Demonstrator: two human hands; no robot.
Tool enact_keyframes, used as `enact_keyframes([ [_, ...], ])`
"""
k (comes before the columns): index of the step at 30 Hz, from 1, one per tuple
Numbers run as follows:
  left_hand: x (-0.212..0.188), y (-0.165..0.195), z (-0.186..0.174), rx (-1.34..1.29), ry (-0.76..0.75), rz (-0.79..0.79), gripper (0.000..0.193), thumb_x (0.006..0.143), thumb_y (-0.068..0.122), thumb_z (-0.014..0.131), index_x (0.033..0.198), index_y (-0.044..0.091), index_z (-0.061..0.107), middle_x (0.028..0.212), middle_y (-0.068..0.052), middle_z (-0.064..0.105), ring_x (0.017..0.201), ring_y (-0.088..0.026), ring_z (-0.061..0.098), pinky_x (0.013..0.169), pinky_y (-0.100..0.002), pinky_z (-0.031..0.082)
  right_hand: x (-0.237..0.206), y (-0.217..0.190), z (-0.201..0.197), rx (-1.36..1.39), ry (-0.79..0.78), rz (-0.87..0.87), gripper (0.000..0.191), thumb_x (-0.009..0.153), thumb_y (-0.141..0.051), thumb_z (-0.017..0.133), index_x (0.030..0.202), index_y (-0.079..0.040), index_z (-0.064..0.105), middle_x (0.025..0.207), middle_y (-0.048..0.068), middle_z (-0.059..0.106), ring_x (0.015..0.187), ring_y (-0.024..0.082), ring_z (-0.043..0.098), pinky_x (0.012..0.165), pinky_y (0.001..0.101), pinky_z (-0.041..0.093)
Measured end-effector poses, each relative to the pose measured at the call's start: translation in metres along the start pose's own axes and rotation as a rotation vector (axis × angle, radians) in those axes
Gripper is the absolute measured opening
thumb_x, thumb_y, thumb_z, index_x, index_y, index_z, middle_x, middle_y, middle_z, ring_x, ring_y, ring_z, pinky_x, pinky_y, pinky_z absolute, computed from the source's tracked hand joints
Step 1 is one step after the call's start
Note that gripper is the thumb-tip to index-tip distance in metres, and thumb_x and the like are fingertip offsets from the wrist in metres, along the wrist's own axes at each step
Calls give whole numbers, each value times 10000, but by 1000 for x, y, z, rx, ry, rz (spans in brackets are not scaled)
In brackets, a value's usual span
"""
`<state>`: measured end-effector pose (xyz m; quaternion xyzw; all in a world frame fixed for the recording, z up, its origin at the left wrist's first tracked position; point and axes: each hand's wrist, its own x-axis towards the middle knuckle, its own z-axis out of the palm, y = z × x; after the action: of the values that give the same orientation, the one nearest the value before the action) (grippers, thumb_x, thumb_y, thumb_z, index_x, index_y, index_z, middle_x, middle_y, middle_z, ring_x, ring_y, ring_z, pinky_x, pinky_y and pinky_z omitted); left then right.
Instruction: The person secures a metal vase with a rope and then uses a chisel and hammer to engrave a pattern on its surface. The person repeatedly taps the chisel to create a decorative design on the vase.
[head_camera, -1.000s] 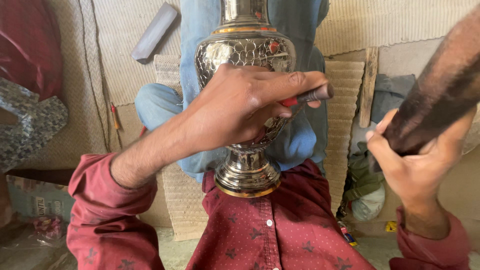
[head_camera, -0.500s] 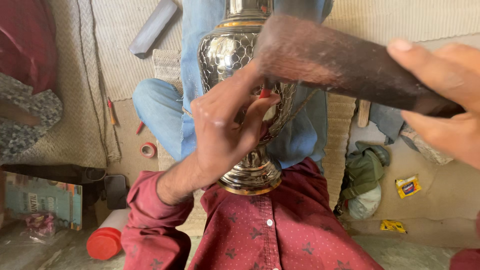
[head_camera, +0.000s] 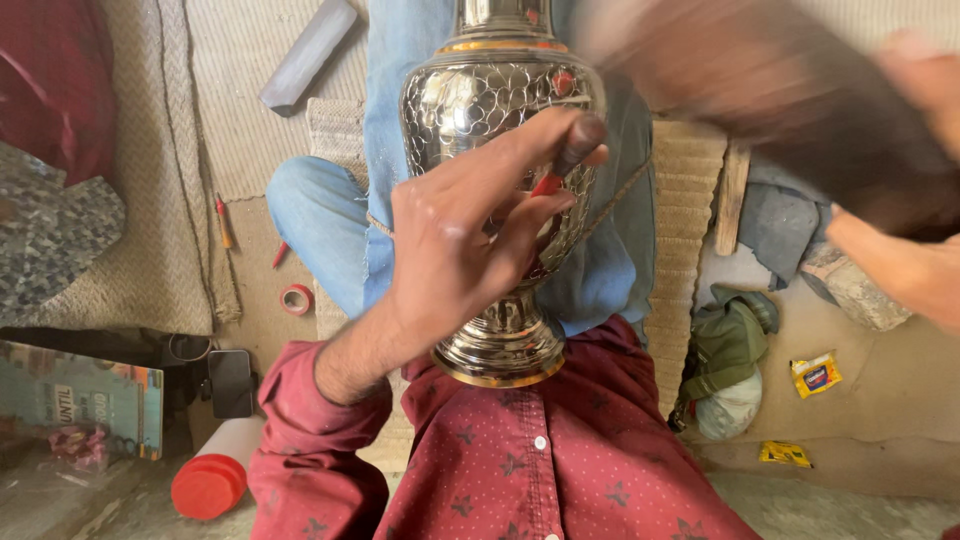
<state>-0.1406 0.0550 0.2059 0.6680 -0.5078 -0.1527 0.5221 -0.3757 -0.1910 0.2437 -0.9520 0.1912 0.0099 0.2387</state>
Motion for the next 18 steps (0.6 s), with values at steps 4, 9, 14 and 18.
enact_keyframes([
  [4,14,-5,-4,-2,-137,103,527,924,-29,755,1390,85,538,1265,-102,708,1072,-258,744,915,-337,614,-35,-6,23,114,175,88,778,826,83,778,1531,51,451,1297,253,640,1137,282,679,944,375,563],
  [9,33,-12,-12,-139,-452,72,613,892,6,772,1451,108,541,1172,-37,717,1002,-236,764,837,-374,602,-82,-14,50,206,140,445,388,927,14,789,1262,-20,596,962,127,726,835,156,716,774,299,577],
  [14,43,-20,-15,-141,-569,307,617,906,25,758,1468,116,518,1388,-1,687,1138,-265,723,881,-374,608,-109,-20,99,444,416,283,579,954,80,799,1394,-18,436,979,102,648,844,125,638,803,268,533],
  [18,47,-20,-15,-117,-601,319,652,898,17,760,1502,128,539,1368,18,720,1119,-264,731,851,-360,607,-122,-17,121,568,541,337,631,970,76,788,1433,-7,369,982,106,650,745,116,591,679,255,504],
])
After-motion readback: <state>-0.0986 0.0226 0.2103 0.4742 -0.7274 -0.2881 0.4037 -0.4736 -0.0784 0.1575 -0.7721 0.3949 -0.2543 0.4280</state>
